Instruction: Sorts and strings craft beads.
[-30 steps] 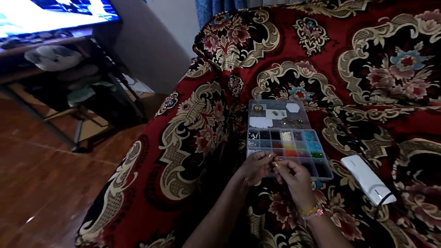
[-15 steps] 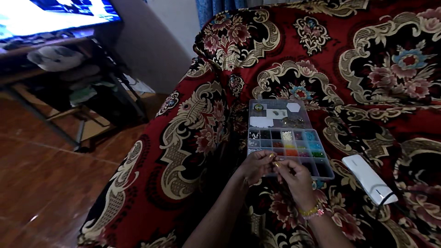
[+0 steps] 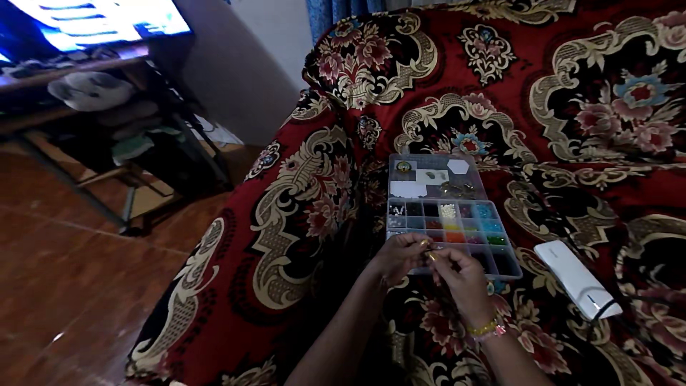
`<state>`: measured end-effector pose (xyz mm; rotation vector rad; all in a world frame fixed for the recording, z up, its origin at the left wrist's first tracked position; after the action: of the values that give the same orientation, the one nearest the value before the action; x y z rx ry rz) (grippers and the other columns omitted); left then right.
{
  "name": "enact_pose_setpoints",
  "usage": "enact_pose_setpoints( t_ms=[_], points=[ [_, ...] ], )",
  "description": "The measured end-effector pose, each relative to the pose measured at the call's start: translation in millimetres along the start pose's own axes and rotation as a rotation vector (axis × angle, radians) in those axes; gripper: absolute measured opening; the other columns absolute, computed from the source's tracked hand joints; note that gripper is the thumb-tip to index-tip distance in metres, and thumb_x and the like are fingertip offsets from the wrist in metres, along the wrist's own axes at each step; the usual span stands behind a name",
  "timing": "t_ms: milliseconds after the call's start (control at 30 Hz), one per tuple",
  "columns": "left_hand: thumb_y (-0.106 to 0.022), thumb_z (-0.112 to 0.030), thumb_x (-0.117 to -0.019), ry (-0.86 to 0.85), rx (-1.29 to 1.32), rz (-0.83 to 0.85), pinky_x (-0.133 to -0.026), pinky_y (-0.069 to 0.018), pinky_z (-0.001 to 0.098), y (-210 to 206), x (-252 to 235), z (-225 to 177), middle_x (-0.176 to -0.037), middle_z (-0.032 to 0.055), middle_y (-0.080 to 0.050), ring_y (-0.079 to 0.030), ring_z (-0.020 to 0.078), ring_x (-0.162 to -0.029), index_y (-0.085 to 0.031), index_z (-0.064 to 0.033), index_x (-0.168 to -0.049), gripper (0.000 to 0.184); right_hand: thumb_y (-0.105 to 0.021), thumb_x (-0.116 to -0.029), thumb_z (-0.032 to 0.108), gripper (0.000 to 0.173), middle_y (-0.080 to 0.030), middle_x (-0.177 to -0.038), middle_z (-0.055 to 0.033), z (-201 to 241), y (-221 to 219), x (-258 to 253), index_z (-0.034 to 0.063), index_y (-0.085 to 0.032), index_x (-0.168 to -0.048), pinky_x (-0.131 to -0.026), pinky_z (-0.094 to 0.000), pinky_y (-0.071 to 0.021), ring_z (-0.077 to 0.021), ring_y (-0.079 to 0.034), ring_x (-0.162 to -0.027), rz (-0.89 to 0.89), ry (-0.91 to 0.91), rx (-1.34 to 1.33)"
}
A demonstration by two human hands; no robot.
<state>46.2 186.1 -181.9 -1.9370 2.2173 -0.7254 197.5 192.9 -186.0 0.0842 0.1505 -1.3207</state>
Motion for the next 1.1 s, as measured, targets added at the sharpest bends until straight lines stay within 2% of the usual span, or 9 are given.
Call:
enact_pose_setpoints(
  t_ms=[867, 1100],
  points=[
    [-0.047, -0.003, -0.1043, -0.033, -0.077, 0.009, -0.086, -0.0591, 0.0319, 0.4, 1.9, -5.1, -0.100, 0.0010, -0.072, -0.070, 0.0114, -0.089, -0.066, -0.0041, -0.106, 0.019, -0.064, -0.0903, 0.009, 0.010, -0.067, -0.067, 0.0037, 0.6, -0.6, 0.3, 0.0037, -0.073, -0.088, -0.051, -0.0188, -0.0538, -0.0025, -0.061, -0.054, 0.013, -0.004, 0.034],
    [-0.053, -0.002, -0.1020, -0.074, -0.116, 0.040, -0.086, -0.0590, 0.0316, 1.6, 0.1, -4.3, -0.099, 0.0003, -0.073, -0.070, 0.0104, -0.089, -0.068, -0.0027, -0.105, 0.016, -0.064, -0.0914, 0.009, 0.011, -0.067, -0.067, 0.0040, 0.0, 1.0, -0.2, 0.0028, -0.073, -0.090, -0.052, -0.0189, -0.0542, -0.0026, -0.061, -0.053, 0.017, 0.012, 0.038]
  ],
)
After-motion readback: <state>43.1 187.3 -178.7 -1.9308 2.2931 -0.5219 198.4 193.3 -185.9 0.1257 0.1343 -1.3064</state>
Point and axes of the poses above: each hand's wrist, its own x-axis away from the middle knuckle, its own y-axis out of the back of the hand, z = x × y, the point moved 4 cm from there along -x, towards the middle knuckle
